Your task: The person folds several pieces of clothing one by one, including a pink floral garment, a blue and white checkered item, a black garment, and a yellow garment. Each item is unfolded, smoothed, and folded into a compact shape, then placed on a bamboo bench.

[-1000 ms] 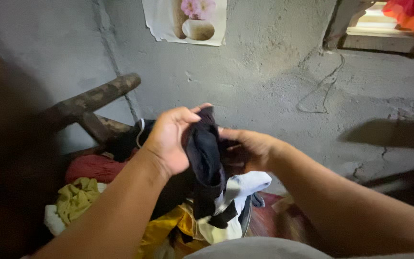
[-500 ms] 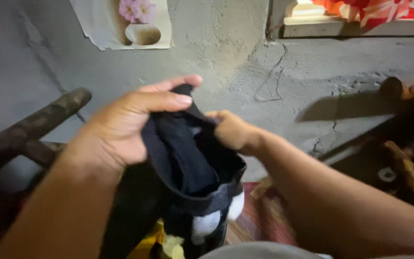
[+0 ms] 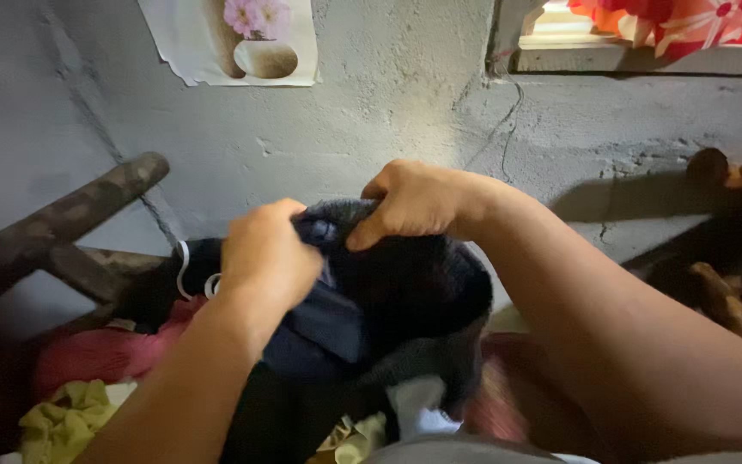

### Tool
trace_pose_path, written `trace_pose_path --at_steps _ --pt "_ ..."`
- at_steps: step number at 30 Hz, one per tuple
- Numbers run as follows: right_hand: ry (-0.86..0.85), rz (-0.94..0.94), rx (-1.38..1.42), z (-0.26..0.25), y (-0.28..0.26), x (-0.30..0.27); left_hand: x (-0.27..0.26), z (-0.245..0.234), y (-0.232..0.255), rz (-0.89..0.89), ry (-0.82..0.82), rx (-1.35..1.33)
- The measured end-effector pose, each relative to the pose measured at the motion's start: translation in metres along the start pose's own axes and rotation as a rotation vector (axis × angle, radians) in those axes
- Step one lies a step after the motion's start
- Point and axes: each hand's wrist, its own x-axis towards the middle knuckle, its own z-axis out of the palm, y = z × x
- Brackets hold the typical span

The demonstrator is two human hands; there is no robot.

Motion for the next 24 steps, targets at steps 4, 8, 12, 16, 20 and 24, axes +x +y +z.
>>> trace_pose_path --at_steps 4,8,12,16,20,24 --pt "0.042 -0.038 0.087 -0.002 0.004 0.005 0.006 -0.027 -0.013 -0.084 0.152 -0.088" --pt "-0.037 -0.048 0.066 0.020 0.021 0.017 0.016 -0.039 0.002 -0.647 -0.511 -1.062" --pt "-0.100 -0.054 0.332 0.049 0.054 0.028 0.014 -0.046 0.011 -0.523 -0.759 -1.141" --pt "-0.232 -0.023 1.275 0.035 0.085 0.037 -0.001 -0.042 0.016 -0.029 -0.511 -0.531" --pt "-0.079 -0.315 0.902 0.004 0.059 0.033 0.007 -0.033 0.019 0.104 -0.014 -0.017" --pt "0.145 -0.420 0.314 -0.036 0.012 -0.001 0.058 -0.069 0.003 0.355 0.501 0.053"
